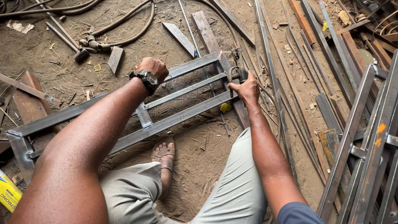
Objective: The person sits on the ground and welds a rectangular metal frame using a handheld welding torch. They weld along the joints of the frame, flip it over to weld the other side, and use a hammer to tap the welds.
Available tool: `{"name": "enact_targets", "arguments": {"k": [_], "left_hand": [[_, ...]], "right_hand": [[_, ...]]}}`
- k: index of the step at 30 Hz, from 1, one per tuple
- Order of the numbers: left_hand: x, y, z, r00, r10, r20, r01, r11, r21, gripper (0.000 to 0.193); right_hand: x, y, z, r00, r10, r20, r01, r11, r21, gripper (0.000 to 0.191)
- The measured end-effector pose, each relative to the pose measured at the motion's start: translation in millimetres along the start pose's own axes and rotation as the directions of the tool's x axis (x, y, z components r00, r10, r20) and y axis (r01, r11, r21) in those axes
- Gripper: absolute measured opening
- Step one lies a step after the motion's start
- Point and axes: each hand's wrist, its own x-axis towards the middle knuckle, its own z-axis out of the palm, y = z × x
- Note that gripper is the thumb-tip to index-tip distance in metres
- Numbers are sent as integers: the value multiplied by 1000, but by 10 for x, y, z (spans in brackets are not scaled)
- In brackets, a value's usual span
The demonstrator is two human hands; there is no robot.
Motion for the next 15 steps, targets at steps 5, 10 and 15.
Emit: {"name": "enact_targets", "arguments": {"k": [5, 10, 15], "left_hand": [[-46, -5, -34, 1000, 1, 9, -1, 1000, 11, 23], [-48, -3, -42, 1000, -4, 14, 4, 1000, 9, 23], [-18, -5, -2, 1000, 7, 18, -8, 999, 52, 22]], "right_hand": [[4, 2, 0, 1000, -5, 10, 5, 1000, 5, 113], [-20, -29, -30, 1000, -6, 16, 6, 1000, 17, 109], [-18, -25, -26, 999, 28, 36, -28, 999, 17, 108]]}}
